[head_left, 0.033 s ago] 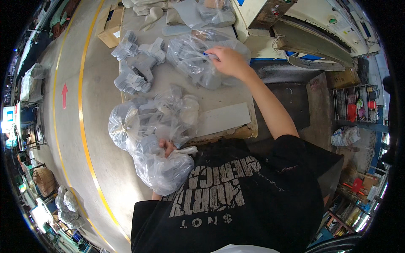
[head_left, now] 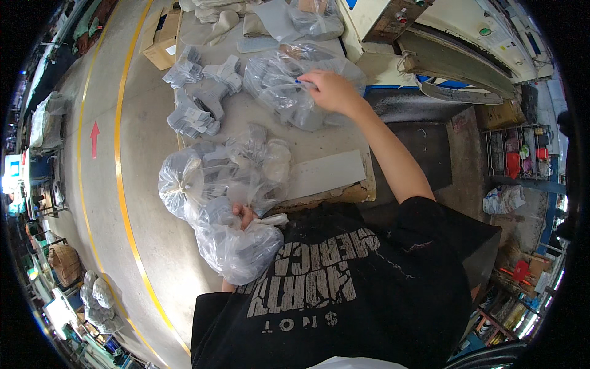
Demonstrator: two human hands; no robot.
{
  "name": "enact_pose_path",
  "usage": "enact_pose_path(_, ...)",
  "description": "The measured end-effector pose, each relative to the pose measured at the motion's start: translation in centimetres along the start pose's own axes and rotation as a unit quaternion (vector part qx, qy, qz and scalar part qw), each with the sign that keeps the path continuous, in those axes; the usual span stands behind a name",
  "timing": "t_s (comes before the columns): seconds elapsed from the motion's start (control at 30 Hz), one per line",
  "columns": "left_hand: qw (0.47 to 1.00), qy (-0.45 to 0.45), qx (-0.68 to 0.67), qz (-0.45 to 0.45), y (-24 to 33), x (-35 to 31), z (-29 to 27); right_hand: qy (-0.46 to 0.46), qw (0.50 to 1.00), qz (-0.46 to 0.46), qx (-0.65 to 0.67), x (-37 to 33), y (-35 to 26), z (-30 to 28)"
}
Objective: The person walks through a warehouse, picks up plastic-wrapped items from a table, and marks them with a blue marker. They handle multiple packages, inspecting and labeling each one before placing them back on the table.
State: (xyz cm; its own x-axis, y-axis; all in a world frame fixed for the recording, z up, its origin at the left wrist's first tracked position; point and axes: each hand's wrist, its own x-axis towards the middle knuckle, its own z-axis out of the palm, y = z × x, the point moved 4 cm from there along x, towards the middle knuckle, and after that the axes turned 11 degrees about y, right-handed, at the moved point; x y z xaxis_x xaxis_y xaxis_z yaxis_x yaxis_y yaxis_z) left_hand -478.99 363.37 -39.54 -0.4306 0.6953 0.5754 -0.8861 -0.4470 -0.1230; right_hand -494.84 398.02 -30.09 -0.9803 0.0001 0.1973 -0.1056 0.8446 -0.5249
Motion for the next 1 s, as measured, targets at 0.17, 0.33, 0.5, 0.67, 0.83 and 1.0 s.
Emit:
enact_pose_path(0.17, 0.999, 0.008, 0.045, 0.018, 0.6, 0.7, -0.4, -0.038, 0.994, 0.018, -0.097, 1.3, 1.7, 2.2)
enact_pose_path(0.33, 0.998, 0.005, 0.056, 0.022, 0.8, 0.0, -1.1, -0.075, 0.973, 0.023, -0.216, 4.8, 2.8, 3.6)
enact_pose_path(0.5, 0.998, 0.026, 0.046, 0.030, 0.8, 0.2, -0.8, 0.043, 0.976, 0.003, -0.212, 7.6, 3.4, 3.3)
enact_pose_path(0.67, 0.998, 0.032, 0.042, 0.034, 0.9, 0.1, -0.8, 0.005, 0.964, -0.062, -0.257, 8.7, 3.4, 3.8)
enact_pose_path(0.83, 0.999, 0.024, 0.030, 0.020, 0.9, -0.1, -0.8, -0.046, 0.952, -0.079, -0.291, 8.6, 3.6, 4.4)
enact_pose_path(1.0, 0.987, 0.143, 0.024, 0.065, 0.5, -0.2, -0.5, -0.071, 0.952, -0.088, -0.284, 8.7, 4.4, 4.3)
